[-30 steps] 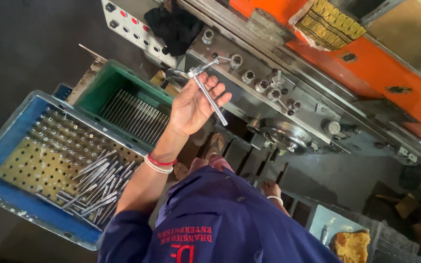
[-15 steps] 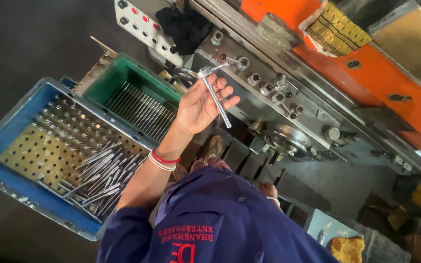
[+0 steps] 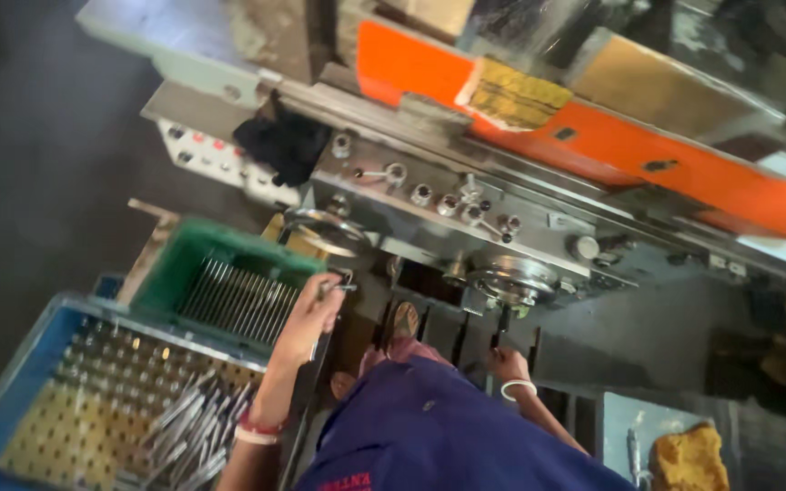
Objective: The person repeatedly picks up metal rods and cylindrical sleeves from a blue tray, inserts the sleeves onto the rods, and places the assembled parts into a machine. The person uses a wrench to tighten a component on the machine between assembly cycles.
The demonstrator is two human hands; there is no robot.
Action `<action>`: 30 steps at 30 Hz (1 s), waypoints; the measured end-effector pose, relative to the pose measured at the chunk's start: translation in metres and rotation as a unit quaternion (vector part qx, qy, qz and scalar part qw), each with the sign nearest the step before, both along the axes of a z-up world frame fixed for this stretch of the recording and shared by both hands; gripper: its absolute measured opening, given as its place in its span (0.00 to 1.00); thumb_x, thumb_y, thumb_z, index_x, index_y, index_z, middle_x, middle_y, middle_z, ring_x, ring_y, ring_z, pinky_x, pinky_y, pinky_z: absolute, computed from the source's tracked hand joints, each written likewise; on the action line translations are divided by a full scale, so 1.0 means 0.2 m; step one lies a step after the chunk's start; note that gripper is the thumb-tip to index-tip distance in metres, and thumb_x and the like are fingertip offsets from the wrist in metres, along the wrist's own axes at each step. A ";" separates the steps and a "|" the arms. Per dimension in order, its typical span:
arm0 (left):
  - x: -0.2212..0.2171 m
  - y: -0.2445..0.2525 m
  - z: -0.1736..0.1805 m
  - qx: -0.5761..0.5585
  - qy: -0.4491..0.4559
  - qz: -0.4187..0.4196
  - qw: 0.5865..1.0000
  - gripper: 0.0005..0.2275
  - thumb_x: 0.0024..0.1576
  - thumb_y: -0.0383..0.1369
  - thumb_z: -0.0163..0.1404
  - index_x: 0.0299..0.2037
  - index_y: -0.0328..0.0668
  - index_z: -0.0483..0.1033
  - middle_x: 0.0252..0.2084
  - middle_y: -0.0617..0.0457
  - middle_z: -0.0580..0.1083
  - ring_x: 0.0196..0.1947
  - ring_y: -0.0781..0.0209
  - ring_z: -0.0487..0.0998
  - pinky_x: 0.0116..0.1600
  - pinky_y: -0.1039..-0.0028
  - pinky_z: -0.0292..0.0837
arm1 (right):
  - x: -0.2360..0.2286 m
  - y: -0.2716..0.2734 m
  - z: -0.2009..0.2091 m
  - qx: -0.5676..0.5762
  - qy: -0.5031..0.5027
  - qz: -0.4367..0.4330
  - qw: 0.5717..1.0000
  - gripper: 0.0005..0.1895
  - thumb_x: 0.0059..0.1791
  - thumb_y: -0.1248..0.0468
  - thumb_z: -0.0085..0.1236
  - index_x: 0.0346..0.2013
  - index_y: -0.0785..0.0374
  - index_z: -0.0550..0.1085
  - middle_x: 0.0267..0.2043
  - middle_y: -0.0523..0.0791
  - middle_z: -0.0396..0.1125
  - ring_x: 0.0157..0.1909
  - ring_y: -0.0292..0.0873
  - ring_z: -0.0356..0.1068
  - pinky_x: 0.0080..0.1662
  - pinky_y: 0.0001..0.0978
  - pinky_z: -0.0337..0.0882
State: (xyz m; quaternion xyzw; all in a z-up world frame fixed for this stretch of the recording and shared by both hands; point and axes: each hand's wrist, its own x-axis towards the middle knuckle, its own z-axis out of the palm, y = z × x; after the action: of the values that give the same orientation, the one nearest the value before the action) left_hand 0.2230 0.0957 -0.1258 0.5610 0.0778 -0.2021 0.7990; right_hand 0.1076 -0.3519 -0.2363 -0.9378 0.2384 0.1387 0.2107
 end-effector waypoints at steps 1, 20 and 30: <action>0.02 0.01 -0.03 -0.049 0.041 0.024 0.998 0.10 0.65 0.34 0.48 0.55 0.46 0.69 0.31 0.56 0.67 0.25 0.69 0.64 0.27 0.78 0.60 | 0.02 0.00 0.04 0.019 -0.023 0.001 1.000 0.17 0.48 0.50 0.57 0.39 0.58 0.81 0.35 0.56 0.75 0.41 0.61 0.75 0.43 0.50 0.73; 1.06 -0.40 1.13 0.034 -0.305 -0.012 0.952 0.04 0.68 0.29 0.47 0.46 0.36 0.73 0.33 0.60 0.68 0.31 0.73 0.65 0.37 0.81 0.62 | 0.89 -0.97 1.39 0.088 -0.574 -0.123 0.805 0.10 0.69 0.63 0.47 0.56 0.66 0.74 0.38 0.43 0.67 0.39 0.32 0.62 0.40 0.23 0.63; 2.06 -1.38 1.18 -0.141 -0.226 -0.085 0.960 0.05 0.67 0.33 0.47 0.45 0.45 0.75 0.33 0.60 0.71 0.31 0.73 0.71 0.33 0.81 0.66 | 1.35 -1.92 1.84 -0.364 -0.325 -0.047 0.871 0.14 0.64 0.64 0.42 0.53 0.74 0.71 0.35 0.53 0.66 0.38 0.46 0.67 0.43 0.39 0.68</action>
State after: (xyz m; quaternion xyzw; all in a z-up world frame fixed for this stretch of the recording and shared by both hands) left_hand 0.6342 -0.1807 0.1101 0.4786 -0.1818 -0.1464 0.8465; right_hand 0.3773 -0.7361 0.1312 -0.9279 0.2337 -0.2811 -0.0739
